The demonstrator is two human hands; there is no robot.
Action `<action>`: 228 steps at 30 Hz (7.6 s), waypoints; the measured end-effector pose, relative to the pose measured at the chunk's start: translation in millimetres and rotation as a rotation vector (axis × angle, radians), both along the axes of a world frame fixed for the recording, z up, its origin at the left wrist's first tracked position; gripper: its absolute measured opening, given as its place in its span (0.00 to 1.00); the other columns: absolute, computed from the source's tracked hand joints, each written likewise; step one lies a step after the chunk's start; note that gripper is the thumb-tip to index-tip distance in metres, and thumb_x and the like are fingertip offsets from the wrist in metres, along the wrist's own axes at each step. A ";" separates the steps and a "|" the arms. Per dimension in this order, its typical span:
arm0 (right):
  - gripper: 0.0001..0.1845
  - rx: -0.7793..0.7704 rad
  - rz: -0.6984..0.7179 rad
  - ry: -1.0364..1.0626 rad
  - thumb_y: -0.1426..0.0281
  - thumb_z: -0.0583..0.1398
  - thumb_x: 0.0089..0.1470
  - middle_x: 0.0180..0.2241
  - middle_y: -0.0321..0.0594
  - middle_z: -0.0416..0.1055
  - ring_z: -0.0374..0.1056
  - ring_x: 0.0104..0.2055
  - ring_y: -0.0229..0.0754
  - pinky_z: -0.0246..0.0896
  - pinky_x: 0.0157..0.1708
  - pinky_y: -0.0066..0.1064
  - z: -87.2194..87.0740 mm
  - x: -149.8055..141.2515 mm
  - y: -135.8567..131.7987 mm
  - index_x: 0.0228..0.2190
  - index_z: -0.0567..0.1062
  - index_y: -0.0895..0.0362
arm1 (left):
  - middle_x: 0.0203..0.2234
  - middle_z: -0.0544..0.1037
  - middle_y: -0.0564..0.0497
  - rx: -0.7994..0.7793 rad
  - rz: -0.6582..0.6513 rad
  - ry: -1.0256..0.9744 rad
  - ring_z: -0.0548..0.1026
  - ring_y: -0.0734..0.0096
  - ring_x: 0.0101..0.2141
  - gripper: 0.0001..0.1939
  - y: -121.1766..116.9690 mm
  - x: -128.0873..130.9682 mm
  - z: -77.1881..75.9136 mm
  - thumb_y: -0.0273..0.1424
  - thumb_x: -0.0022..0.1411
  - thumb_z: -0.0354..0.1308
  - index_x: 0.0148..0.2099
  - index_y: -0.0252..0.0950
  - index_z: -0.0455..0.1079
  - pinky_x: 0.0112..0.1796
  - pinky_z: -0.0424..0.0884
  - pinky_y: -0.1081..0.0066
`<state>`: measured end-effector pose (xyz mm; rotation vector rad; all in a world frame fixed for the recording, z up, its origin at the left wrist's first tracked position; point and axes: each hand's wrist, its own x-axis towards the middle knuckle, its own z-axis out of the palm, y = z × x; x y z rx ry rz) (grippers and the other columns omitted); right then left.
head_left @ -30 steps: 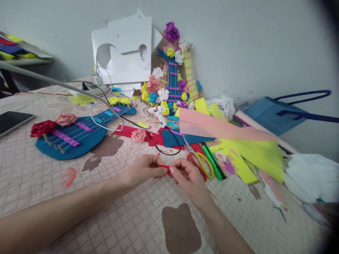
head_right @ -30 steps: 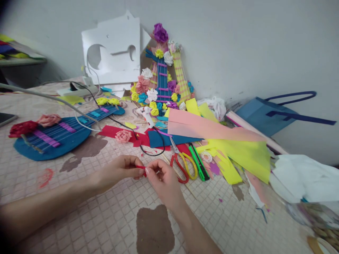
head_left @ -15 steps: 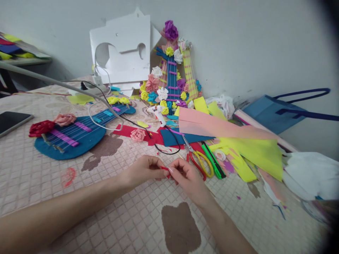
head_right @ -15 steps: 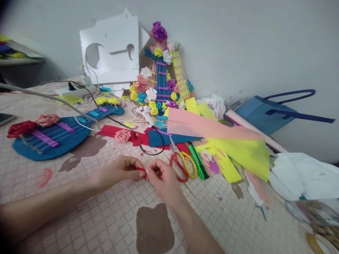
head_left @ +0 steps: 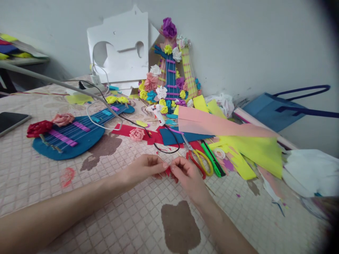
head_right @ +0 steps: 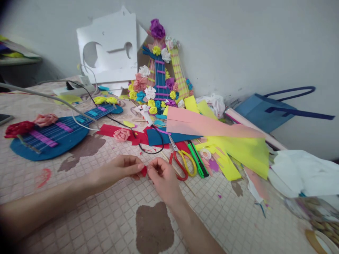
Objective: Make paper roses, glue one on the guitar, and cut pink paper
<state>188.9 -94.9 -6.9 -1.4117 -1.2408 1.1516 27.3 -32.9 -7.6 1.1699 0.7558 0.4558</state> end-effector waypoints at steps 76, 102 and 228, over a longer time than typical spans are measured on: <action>0.11 -0.023 0.019 0.024 0.63 0.58 0.52 0.18 0.29 0.59 0.55 0.21 0.33 0.50 0.21 0.26 -0.8 -4.5 -0.7 0.24 0.66 0.56 | 0.23 0.73 0.53 0.098 -0.019 0.019 0.69 0.76 0.26 0.11 6.2 -4.7 1.8 0.35 0.52 0.63 0.30 0.32 0.69 0.30 0.63 0.74; 0.09 -0.024 0.105 -0.008 0.68 0.58 0.51 0.20 0.28 0.57 0.54 0.22 0.32 0.48 0.21 0.25 -6.9 -6.6 0.8 0.23 0.64 0.56 | 0.22 0.74 0.54 0.002 0.014 0.039 0.68 0.78 0.24 0.12 6.0 -4.3 1.6 0.37 0.51 0.64 0.28 0.33 0.69 0.27 0.61 0.76; 0.18 -0.081 0.039 -0.059 0.54 0.60 0.49 0.22 0.28 0.56 0.52 0.22 0.33 0.49 0.22 0.26 4.0 -26.6 -10.9 0.30 0.64 0.55 | 0.26 0.78 0.51 -0.086 0.477 -0.478 0.75 0.75 0.30 0.11 20.7 -13.4 27.2 0.29 0.53 0.64 0.26 0.33 0.64 0.37 0.71 0.73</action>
